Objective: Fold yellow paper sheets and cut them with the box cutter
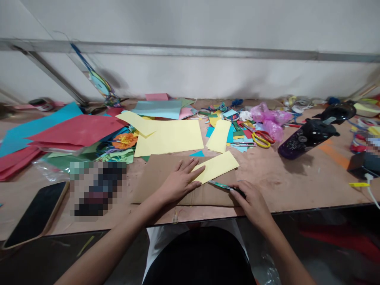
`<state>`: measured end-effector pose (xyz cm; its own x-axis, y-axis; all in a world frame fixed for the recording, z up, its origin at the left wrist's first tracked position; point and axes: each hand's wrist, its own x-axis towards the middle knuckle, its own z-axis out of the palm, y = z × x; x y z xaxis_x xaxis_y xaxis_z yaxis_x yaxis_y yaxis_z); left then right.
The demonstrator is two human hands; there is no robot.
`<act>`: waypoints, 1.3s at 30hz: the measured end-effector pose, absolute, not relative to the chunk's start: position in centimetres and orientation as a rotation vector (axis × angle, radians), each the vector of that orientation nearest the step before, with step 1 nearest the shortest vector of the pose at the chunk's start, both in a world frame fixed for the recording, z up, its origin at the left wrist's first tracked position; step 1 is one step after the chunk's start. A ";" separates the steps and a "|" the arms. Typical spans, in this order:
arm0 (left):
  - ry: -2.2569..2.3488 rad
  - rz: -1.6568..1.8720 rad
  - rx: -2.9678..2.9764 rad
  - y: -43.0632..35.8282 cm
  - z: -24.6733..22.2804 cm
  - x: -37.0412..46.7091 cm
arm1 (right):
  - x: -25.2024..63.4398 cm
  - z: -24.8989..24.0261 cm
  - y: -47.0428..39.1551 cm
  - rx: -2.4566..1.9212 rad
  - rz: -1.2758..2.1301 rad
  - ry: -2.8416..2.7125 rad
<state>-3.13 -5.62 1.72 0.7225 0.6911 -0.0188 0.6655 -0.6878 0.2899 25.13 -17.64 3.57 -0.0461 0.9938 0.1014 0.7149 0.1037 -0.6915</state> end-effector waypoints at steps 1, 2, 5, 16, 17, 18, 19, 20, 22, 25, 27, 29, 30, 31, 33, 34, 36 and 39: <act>1.068 0.130 2.650 -5.6 1.8 -3.1 | 25.2 3.5 -17.6 -1.671 0.636 -1.812; 1.066 0.125 2.649 -5.6 1.8 -3.1 | 25.2 3.5 -17.6 -1.675 0.636 -1.803; 1.070 0.110 2.650 -5.7 1.9 -3.1 | 25.3 3.3 -17.7 -1.692 0.633 -1.778; 1.091 0.112 2.669 -5.8 1.5 -3.1 | 25.7 3.4 -17.8 -1.740 0.628 -1.759; 1.092 0.097 2.669 -5.8 1.6 -3.0 | 25.7 3.4 -17.8 -1.739 0.623 -1.763; 1.094 0.081 2.670 -5.8 1.7 -3.0 | 25.7 3.5 -17.8 -1.738 0.619 -1.766; 1.095 0.068 2.672 -5.8 1.8 -3.0 | 25.7 3.5 -17.8 -1.738 0.616 -1.771; 1.095 0.059 2.674 -5.9 1.8 -3.0 | 25.7 3.5 -17.8 -1.739 0.615 -1.775; 1.095 0.050 2.678 -5.9 1.9 -3.0 | 25.7 3.5 -17.7 -1.747 0.611 -1.777; 1.095 0.062 2.691 -6.0 1.9 -3.0 | 25.7 3.4 -17.8 -1.758 0.612 -1.763; 1.098 0.058 2.697 -6.0 1.9 -3.0 | 25.7 3.4 -17.8 -1.760 0.619 -1.754; 1.106 0.044 2.697 -6.0 1.9 -3.0 | 25.6 3.4 -17.8 -1.762 0.622 -1.748; 1.109 0.043 2.696 -6.0 1.9 -3.0 | 25.6 3.5 -17.8 -1.763 0.622 -1.745; 1.110 0.047 2.695 -6.0 1.9 -3.0 | 25.6 3.5 -17.8 -1.763 0.623 -1.743; 1.107 0.066 2.693 -6.0 1.9 -3.0 | 25.6 3.6 -17.8 -1.762 0.627 -1.742; 1.104 0.075 2.691 -6.0 1.8 -3.0 | 25.6 3.6 -17.8 -1.763 0.630 -1.743; 1.102 0.085 2.690 -5.9 1.8 -3.0 | 25.6 3.5 -17.8 -1.762 0.630 -1.743; 1.106 0.076 2.690 -5.9 1.8 -3.0 | 25.6 3.4 -17.9 -1.757 0.615 -1.748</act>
<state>-2.96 -5.94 1.76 0.7136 0.6994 -0.0400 0.6875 -0.6882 0.2320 25.57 -17.89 3.41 0.0357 0.9965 0.0760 0.7293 0.0260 -0.6837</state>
